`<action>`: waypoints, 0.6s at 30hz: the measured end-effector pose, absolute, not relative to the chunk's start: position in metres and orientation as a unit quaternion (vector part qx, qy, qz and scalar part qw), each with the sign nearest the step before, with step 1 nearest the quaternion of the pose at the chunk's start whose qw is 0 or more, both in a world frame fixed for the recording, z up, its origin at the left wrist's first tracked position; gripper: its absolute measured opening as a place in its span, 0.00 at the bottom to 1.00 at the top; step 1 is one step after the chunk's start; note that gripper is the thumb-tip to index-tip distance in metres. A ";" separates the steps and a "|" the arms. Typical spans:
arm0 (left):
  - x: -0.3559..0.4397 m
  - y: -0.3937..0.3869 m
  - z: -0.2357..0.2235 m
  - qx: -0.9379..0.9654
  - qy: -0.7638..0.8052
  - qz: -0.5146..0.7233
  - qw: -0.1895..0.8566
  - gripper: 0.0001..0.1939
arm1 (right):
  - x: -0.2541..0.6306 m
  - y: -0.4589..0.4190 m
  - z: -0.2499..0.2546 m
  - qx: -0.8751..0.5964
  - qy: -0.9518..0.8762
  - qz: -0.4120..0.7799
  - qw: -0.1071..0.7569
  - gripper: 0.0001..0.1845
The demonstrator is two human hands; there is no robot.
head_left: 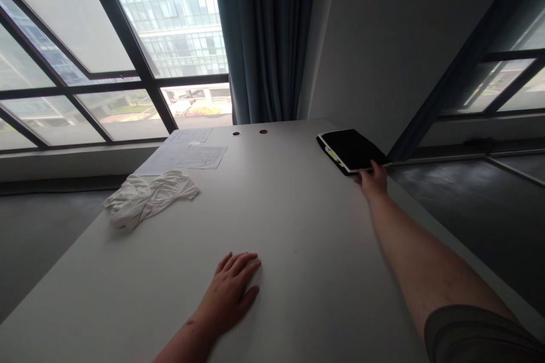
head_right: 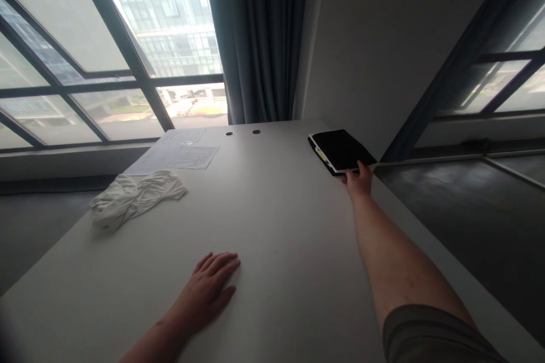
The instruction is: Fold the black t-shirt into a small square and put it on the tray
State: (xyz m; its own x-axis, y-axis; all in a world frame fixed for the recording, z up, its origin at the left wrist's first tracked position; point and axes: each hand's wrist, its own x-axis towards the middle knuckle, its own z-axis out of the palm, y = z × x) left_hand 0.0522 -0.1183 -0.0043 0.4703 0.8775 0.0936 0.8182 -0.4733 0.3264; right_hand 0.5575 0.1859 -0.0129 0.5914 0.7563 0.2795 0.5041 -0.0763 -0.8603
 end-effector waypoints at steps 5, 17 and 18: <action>0.054 -0.118 -0.001 0.850 0.496 0.129 0.123 0.28 | 0.545 0.170 -0.020 -0.769 -0.469 0.042 0.433 0.31; 0.060 -0.098 -0.008 0.808 0.572 0.090 0.105 0.31 | 0.442 0.095 -0.037 -0.719 -0.692 0.003 0.055 0.35; 0.060 -0.095 -0.010 0.803 0.581 0.082 0.103 0.31 | 0.427 0.084 -0.037 -0.713 -0.701 0.009 0.033 0.36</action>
